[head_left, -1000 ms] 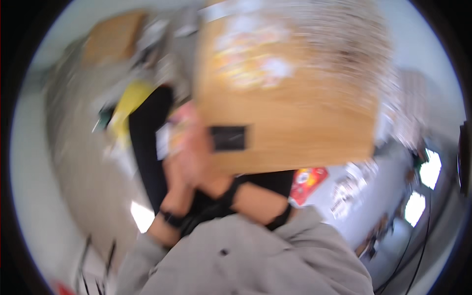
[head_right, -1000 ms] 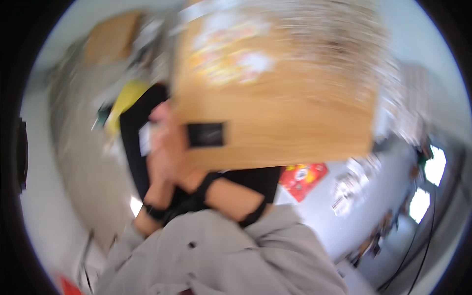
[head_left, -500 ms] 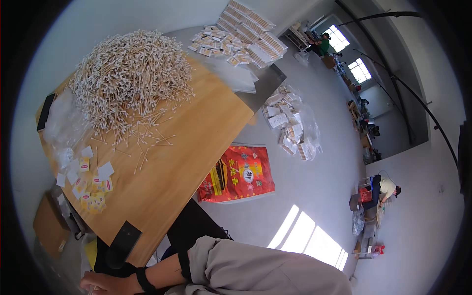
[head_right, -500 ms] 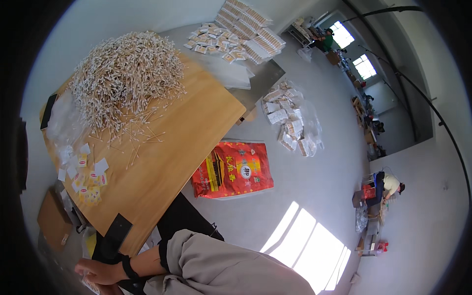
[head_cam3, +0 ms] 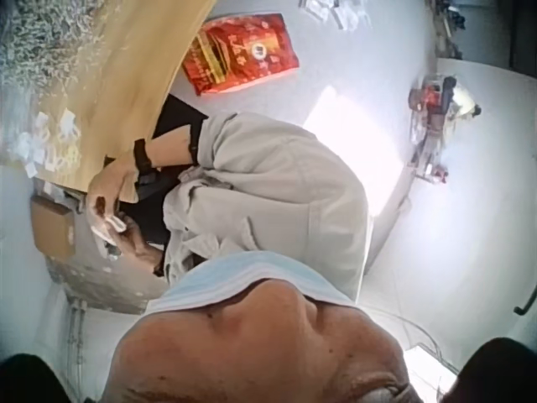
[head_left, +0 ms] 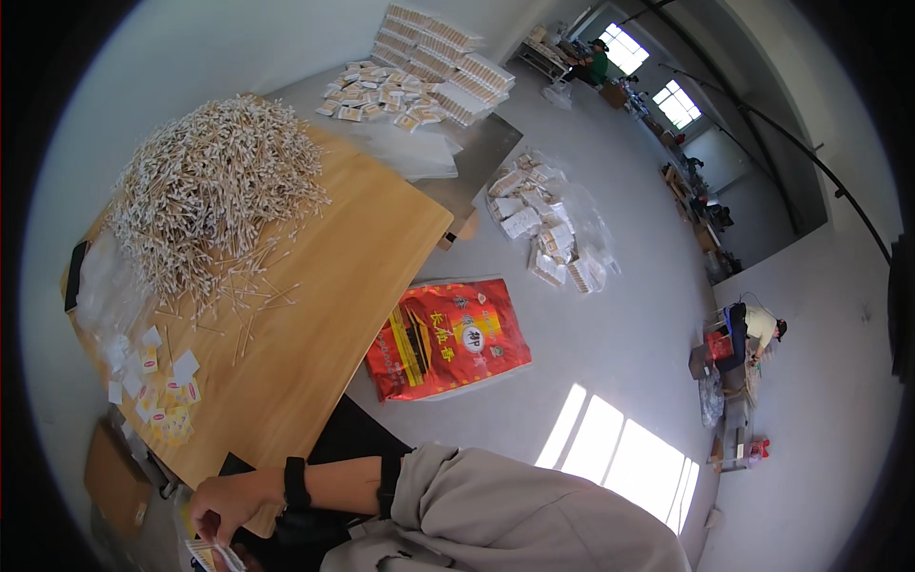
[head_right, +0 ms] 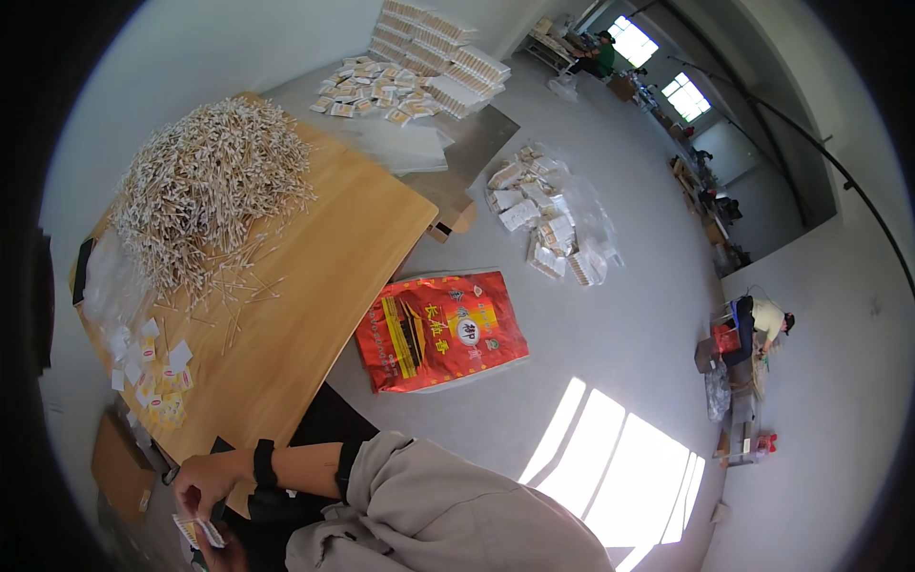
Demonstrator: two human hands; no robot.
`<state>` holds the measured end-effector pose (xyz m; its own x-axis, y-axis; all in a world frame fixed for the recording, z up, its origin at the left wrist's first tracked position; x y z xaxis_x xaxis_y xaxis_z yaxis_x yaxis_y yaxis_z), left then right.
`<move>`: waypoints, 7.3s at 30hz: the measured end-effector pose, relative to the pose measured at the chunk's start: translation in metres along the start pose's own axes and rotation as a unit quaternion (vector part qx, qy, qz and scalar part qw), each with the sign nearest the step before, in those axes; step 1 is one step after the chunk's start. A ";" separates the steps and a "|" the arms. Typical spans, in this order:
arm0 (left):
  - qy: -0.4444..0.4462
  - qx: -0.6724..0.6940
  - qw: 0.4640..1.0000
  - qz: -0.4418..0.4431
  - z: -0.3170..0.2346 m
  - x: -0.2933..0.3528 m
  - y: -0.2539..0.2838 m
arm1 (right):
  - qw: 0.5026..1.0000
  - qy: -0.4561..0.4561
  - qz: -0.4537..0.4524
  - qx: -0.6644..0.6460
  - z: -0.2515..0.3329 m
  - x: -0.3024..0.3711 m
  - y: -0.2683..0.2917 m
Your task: The person sits on the floor and packs cotton swabs into small plastic bags. They gather swabs from a large pile on a wooden table, align them into neat bundles, and insert them into clear packaging. The person then seals the bags and places them aside.
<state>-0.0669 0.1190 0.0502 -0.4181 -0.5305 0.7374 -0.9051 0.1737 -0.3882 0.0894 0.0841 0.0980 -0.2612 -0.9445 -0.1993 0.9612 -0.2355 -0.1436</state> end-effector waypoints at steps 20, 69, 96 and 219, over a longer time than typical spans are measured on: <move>0.019 0.024 0.994 0.108 0.041 -0.027 -0.057 | 0.983 -0.124 -0.095 0.097 0.007 0.030 0.061; -0.036 0.127 0.991 0.021 0.033 -0.046 -0.055 | 0.944 -0.176 -0.244 0.134 -0.031 0.044 0.045; -0.077 0.060 0.995 -0.019 0.038 -0.056 -0.031 | 0.925 -0.068 -0.304 0.219 -0.001 0.037 0.071; -0.736 0.065 0.389 0.551 -0.160 0.520 0.045 | 0.945 -0.182 -0.271 -0.008 -0.101 0.066 0.057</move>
<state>-0.3375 -0.0162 0.5040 0.0374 -0.1107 -0.9931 -0.1885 0.9752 -0.1158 0.1185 0.0317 -0.0214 -0.6647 -0.7023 0.2547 0.6922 -0.7072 -0.1438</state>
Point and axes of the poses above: each hand's wrist, its own x-axis away from the middle knuckle, its own y-axis out of the back of the hand, z = x × y, the point moved 8 cm from there along -x, towards the middle knuckle, and after that the axes turned 10 degrees about -z, right-handed, at the moved point
